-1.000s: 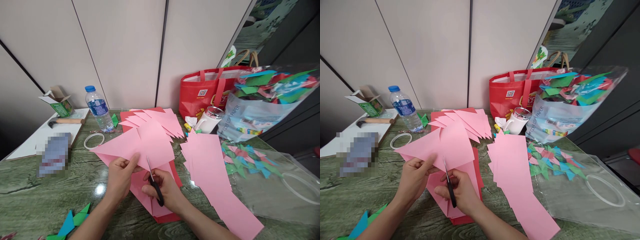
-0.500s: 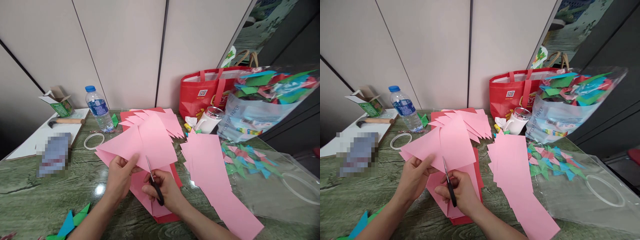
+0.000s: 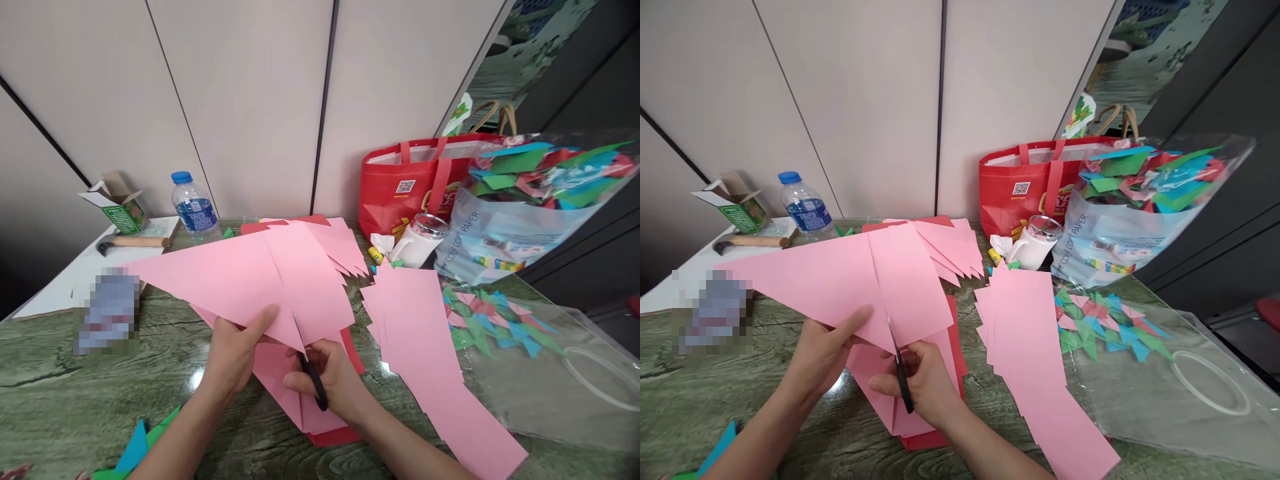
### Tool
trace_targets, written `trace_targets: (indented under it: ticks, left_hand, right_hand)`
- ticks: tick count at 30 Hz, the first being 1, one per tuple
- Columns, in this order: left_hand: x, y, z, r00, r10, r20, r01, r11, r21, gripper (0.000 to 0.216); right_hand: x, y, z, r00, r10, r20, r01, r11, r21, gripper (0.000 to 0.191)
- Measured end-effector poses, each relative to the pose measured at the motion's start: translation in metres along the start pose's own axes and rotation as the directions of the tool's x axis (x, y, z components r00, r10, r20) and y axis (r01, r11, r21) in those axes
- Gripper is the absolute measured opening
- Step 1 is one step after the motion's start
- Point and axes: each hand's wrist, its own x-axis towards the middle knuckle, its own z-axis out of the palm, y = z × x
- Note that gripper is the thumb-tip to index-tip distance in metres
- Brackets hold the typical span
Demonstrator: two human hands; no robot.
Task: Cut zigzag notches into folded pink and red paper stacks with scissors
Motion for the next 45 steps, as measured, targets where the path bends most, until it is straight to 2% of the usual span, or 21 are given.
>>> trace_targets:
  ticks: [5, 9, 16, 28, 35, 45]
  left_hand:
    - [0.0002, -0.0012, 0.0004, 1.0, 0.001, -0.016, -0.001, 1.0, 0.024, 0.047]
    - [0.0009, -0.0023, -0.0002, 1.0, 0.022, -0.019, -0.021, 0.999, 0.043, 0.047]
    - [-0.0011, -0.0029, -0.0014, 1.0, -0.018, -0.001, 0.018, 0.999, 0.046, 0.047]
    - [0.0, -0.0027, 0.0003, 1.0, 0.019, -0.02, -0.018, 0.998, 0.052, 0.055]
    - [0.0005, -0.0015, 0.0028, 1.0, 0.01, -0.024, -0.008, 0.998, 0.055, 0.053]
    - [-0.0004, -0.0037, -0.0017, 0.999, 0.008, -0.035, -0.004, 0.996, 0.092, 0.052]
  right_hand:
    - [0.0007, -0.0008, -0.0013, 1.0, 0.004, 0.016, -0.004, 1.0, -0.014, 0.047]
    - [-0.0001, -0.0046, -0.0002, 0.998, 0.009, 0.063, -0.008, 1.0, -0.007, 0.04]
    - [0.0001, -0.0042, 0.0, 0.998, 0.015, 0.067, -0.016, 1.0, 0.013, 0.039]
    - [-0.0005, -0.0055, -0.0003, 0.996, 0.046, 0.072, -0.047, 0.999, 0.012, 0.036]
    - [0.001, -0.0007, -0.0006, 1.0, 0.02, 0.012, -0.02, 1.0, 0.005, 0.035]
    - [0.0015, 0.0031, 0.0012, 0.999, 0.045, -0.009, -0.045, 0.999, -0.005, 0.029]
